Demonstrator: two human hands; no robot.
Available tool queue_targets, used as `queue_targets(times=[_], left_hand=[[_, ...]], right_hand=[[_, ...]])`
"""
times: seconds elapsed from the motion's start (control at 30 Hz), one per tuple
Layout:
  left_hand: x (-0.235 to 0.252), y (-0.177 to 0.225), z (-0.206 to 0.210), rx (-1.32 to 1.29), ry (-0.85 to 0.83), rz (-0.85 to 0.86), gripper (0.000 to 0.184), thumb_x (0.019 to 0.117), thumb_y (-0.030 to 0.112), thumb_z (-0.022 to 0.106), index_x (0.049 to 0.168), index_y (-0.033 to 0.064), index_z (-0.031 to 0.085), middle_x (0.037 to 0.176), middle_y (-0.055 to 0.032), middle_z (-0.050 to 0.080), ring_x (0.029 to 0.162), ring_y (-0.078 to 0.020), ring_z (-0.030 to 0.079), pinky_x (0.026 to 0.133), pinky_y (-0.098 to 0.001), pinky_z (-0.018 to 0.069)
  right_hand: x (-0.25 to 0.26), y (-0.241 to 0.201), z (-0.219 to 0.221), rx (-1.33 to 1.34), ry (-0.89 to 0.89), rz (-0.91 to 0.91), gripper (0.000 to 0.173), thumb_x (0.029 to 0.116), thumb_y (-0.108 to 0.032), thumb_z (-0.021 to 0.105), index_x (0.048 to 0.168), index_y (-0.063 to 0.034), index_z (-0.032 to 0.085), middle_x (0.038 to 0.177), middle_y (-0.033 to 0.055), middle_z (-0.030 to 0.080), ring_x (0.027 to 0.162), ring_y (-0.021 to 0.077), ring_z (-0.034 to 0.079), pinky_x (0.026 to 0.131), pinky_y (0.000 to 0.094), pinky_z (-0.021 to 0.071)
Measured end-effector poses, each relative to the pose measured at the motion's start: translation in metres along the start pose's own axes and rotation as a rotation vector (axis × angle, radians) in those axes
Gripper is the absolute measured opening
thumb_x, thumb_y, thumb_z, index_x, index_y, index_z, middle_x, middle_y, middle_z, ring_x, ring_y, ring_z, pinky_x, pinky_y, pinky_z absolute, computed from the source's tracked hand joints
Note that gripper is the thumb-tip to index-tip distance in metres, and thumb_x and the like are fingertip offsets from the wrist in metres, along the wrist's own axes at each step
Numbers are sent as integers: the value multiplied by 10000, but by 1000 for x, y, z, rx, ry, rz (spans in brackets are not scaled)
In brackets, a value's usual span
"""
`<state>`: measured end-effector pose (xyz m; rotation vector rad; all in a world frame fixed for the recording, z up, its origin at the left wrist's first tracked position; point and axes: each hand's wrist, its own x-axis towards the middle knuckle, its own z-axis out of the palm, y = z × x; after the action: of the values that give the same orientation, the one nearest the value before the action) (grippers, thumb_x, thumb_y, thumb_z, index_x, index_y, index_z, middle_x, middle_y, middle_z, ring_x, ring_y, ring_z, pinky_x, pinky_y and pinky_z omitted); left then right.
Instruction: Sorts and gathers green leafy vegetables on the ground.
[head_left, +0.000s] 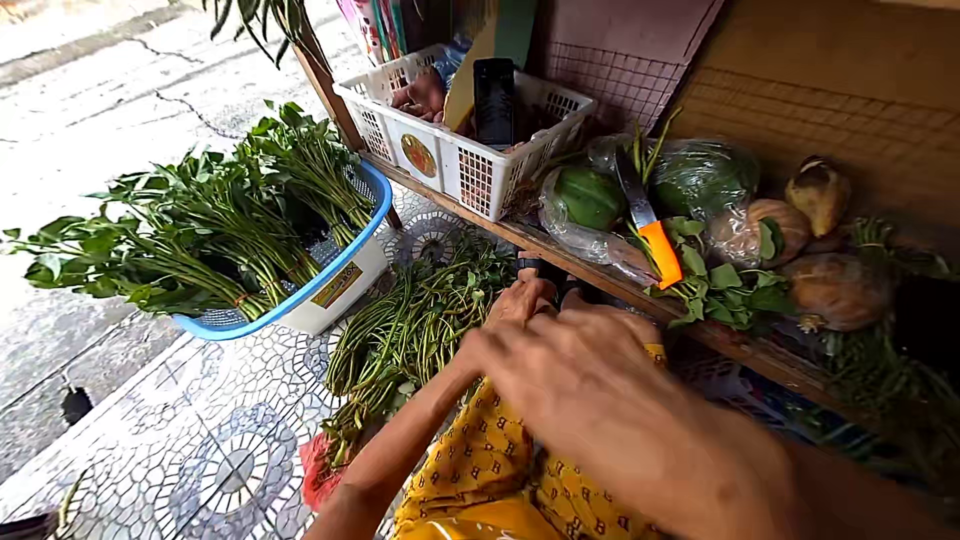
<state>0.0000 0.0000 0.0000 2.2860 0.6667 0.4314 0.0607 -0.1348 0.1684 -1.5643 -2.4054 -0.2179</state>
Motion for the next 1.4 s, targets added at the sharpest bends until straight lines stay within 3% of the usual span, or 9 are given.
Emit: queue_targets(times=[0.17,0.43,0.53,0.63,0.77,0.87,1.13,1.23,1.4], left_hand=[[16,-18,5,30,-160,69,323,1054,168,482,1267,-22,634,1202,-219,683,1172,-369,647,1014,-552,496],[15,-18,-8,-19,-261,267,284,1012,128,603,1244,-31,642,1173,-194,698,1181,-365,619,1079,-537,424],[17,-12,-5,34,-324,275,249,1012,97,592,1230,-7,653,1163,-186,698,1204,-393,587,1094,-609,351],[29,-7,2,73,-307,283,252,1018,66,536,1225,-10,657,1162,-204,690,1199,-412,594,1026,-643,407],[45,-11,21,94,8,160,207,992,40,583,1159,9,702,1155,-193,696,1170,-390,619,997,-582,477],[31,-32,27,-108,222,3,262,1038,125,568,1251,-7,642,1214,-200,671,1169,-344,643,1013,-536,508],[-96,-170,50,-181,-142,-568,412,1036,162,566,1378,-67,536,1297,-279,622,1222,-394,610,1069,-559,458],[-143,-217,56,-121,-72,-741,406,1028,156,567,1367,-66,553,1324,-287,609,1264,-421,583,1088,-580,441],[-162,-258,34,85,274,-850,347,1037,160,539,1295,-58,619,1346,-304,579,1315,-467,513,1112,-571,413]], right_hand=[[-86,114,67,166,-267,669,284,1007,-19,534,1274,35,615,1117,280,690,998,500,683,838,696,508],[-173,114,119,388,104,717,335,903,-75,744,1211,34,673,1232,257,647,995,385,690,809,524,594],[-172,113,126,439,116,739,308,914,-9,699,1209,66,652,1073,239,649,912,347,643,785,491,544],[-159,120,121,454,94,723,277,950,10,628,1219,78,634,978,214,643,857,312,627,784,470,526],[-134,143,115,266,207,796,207,988,-21,608,1161,80,656,1005,273,664,910,414,654,846,599,506],[-114,141,120,194,300,862,209,1016,-40,585,1170,88,642,1062,300,654,996,473,649,909,644,491],[-52,99,133,371,130,662,249,1057,-91,557,1256,48,613,1138,264,676,976,423,689,863,621,536],[-24,86,146,436,68,556,245,1059,-107,554,1262,22,603,1116,245,670,894,403,689,778,605,553],[46,89,176,544,-82,469,250,1042,-142,596,1243,1,638,1158,223,684,1029,397,686,896,621,522]])
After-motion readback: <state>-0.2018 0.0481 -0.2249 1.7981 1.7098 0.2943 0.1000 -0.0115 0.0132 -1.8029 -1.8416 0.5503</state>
